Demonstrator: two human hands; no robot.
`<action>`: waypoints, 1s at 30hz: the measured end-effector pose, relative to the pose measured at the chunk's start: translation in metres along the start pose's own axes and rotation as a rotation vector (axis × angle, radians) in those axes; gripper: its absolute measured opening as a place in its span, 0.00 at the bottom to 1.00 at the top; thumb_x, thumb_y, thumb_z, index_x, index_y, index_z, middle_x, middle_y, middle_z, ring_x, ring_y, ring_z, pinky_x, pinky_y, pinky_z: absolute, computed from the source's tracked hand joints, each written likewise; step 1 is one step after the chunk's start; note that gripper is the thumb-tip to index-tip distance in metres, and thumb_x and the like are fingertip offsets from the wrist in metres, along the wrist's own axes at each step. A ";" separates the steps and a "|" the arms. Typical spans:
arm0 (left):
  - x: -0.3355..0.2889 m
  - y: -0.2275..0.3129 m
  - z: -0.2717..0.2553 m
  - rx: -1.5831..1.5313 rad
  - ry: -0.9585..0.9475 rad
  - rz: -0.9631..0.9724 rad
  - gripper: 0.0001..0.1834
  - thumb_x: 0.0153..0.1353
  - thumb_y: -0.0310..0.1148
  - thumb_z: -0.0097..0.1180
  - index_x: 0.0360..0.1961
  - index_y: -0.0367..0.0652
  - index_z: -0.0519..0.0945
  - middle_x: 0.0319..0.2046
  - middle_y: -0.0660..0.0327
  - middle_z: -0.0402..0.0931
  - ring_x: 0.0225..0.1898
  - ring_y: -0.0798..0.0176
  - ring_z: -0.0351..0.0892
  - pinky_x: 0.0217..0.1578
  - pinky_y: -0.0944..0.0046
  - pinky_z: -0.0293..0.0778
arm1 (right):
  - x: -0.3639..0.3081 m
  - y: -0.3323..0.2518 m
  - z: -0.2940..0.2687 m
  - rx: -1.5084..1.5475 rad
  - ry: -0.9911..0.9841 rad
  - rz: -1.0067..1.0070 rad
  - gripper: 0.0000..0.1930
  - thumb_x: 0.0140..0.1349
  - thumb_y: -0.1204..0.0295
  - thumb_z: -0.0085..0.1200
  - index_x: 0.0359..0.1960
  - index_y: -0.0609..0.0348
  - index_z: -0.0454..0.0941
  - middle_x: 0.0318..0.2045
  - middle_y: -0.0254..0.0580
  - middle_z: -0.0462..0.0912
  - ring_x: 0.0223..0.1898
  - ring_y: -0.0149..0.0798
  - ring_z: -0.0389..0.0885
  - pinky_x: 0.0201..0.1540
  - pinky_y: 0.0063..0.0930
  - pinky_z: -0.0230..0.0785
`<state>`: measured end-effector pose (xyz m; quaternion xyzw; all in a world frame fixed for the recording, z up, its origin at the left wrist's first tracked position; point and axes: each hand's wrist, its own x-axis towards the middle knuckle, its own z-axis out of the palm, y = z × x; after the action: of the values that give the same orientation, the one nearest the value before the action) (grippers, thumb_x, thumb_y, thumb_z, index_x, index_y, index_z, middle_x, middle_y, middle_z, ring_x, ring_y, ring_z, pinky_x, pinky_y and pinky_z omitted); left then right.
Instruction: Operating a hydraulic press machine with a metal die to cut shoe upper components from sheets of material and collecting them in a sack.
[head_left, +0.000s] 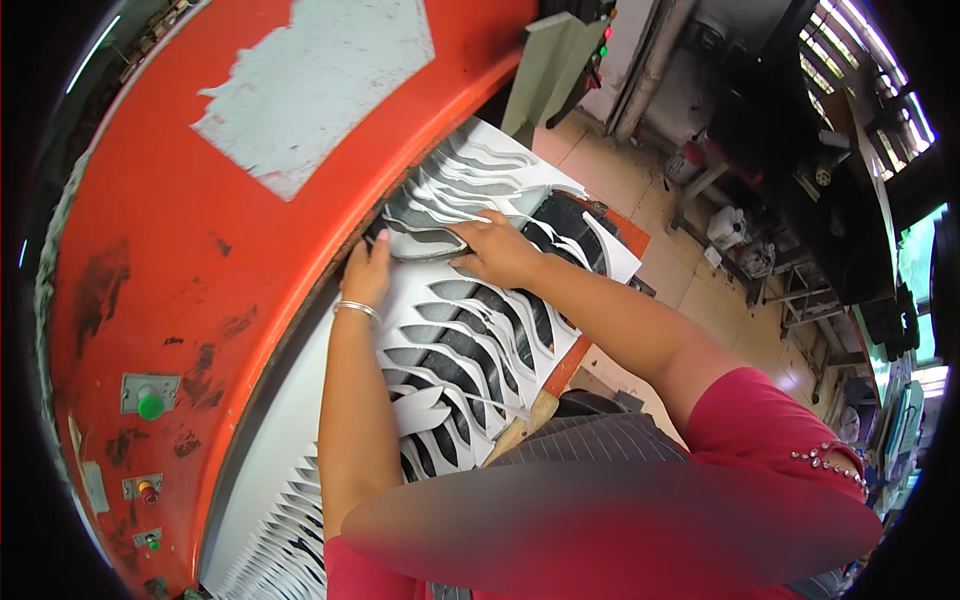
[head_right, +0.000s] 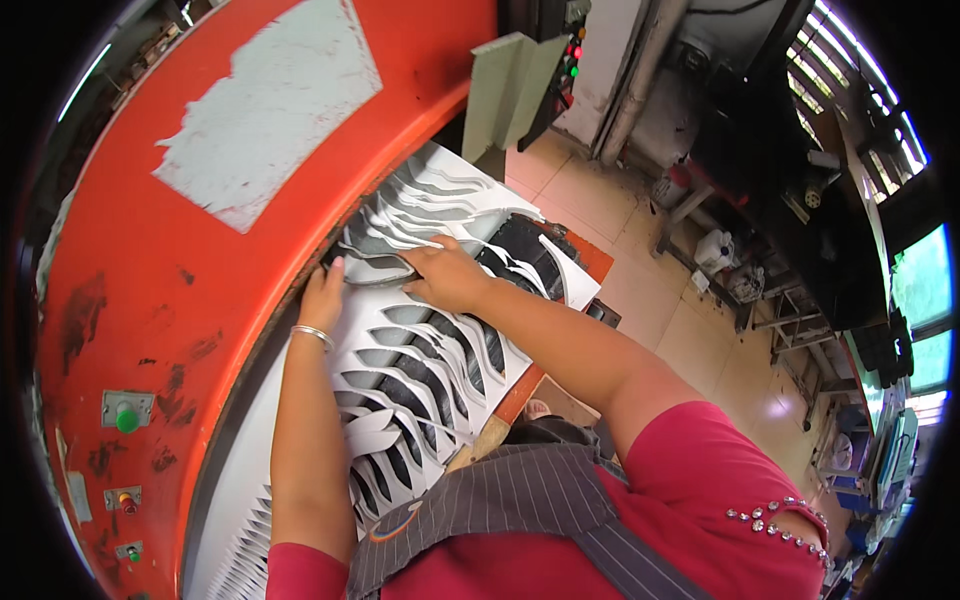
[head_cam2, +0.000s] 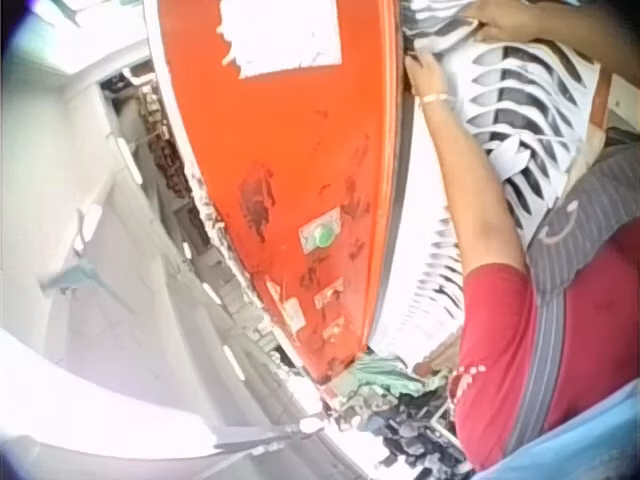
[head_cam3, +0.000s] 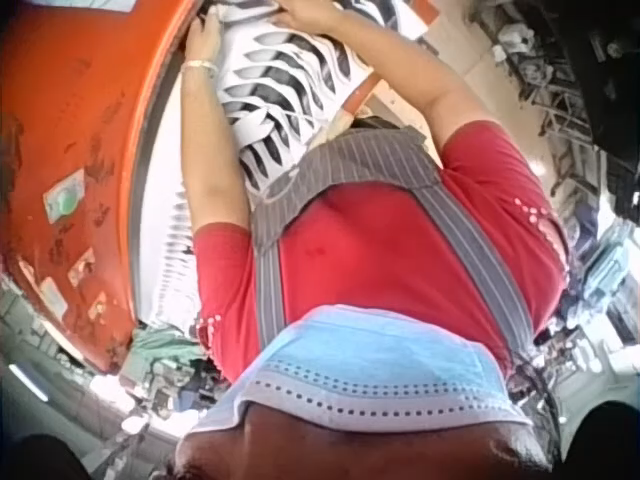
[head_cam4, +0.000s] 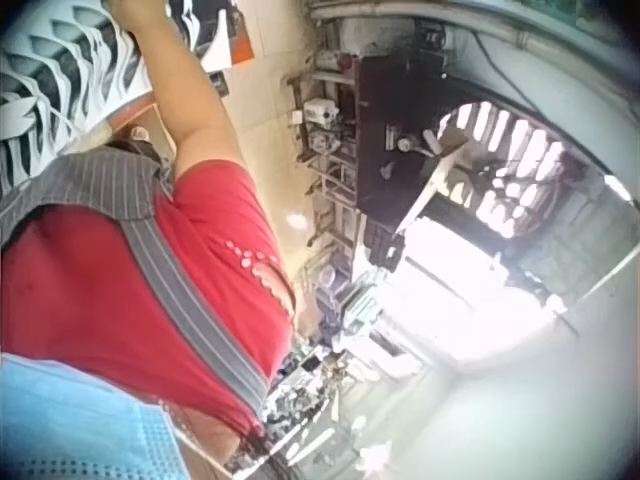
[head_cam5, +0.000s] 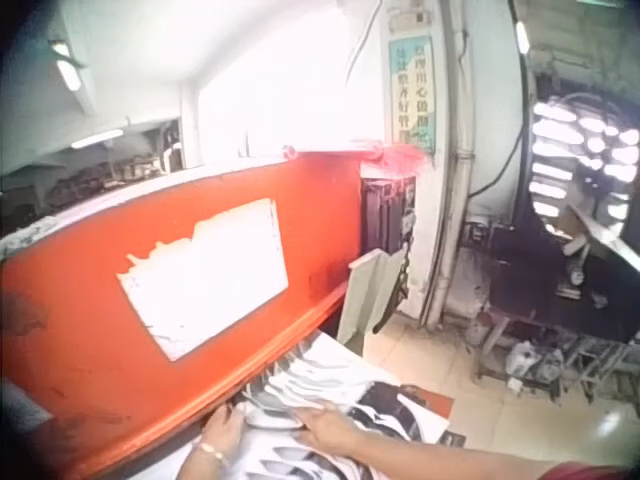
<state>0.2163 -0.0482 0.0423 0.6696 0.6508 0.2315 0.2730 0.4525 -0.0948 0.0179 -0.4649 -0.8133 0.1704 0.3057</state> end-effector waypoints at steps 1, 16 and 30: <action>-0.013 -0.003 0.000 0.045 0.054 -0.021 0.37 0.62 0.57 0.44 0.61 0.36 0.66 0.56 0.41 0.69 0.61 0.40 0.64 0.63 0.56 0.54 | -0.001 -0.003 0.001 -0.005 -0.002 -0.028 0.29 0.54 0.62 0.59 0.57 0.62 0.69 0.50 0.50 0.78 0.52 0.46 0.75 0.65 0.45 0.48; -0.407 -0.254 -0.374 0.209 1.758 -0.510 0.29 0.61 0.35 0.53 0.60 0.32 0.65 0.55 0.45 0.69 0.52 0.51 0.72 0.55 0.58 0.65 | 0.050 -0.322 0.019 0.494 0.114 -0.707 0.23 0.55 0.56 0.59 0.47 0.56 0.70 0.34 0.43 0.81 0.36 0.47 0.80 0.37 0.43 0.70; -0.412 -0.048 -0.070 -0.053 0.468 -0.048 0.07 0.53 0.27 0.56 0.34 0.38 0.79 0.35 0.54 0.80 0.36 0.56 0.79 0.41 0.61 0.73 | -0.063 -0.232 0.008 0.072 -0.704 -0.528 0.19 0.56 0.56 0.55 0.38 0.60 0.73 0.33 0.49 0.79 0.35 0.55 0.80 0.34 0.47 0.72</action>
<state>0.1152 -0.4544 0.0815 0.5749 0.7056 0.3907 0.1376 0.3200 -0.2676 0.1210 -0.1436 -0.9523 0.2628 0.0592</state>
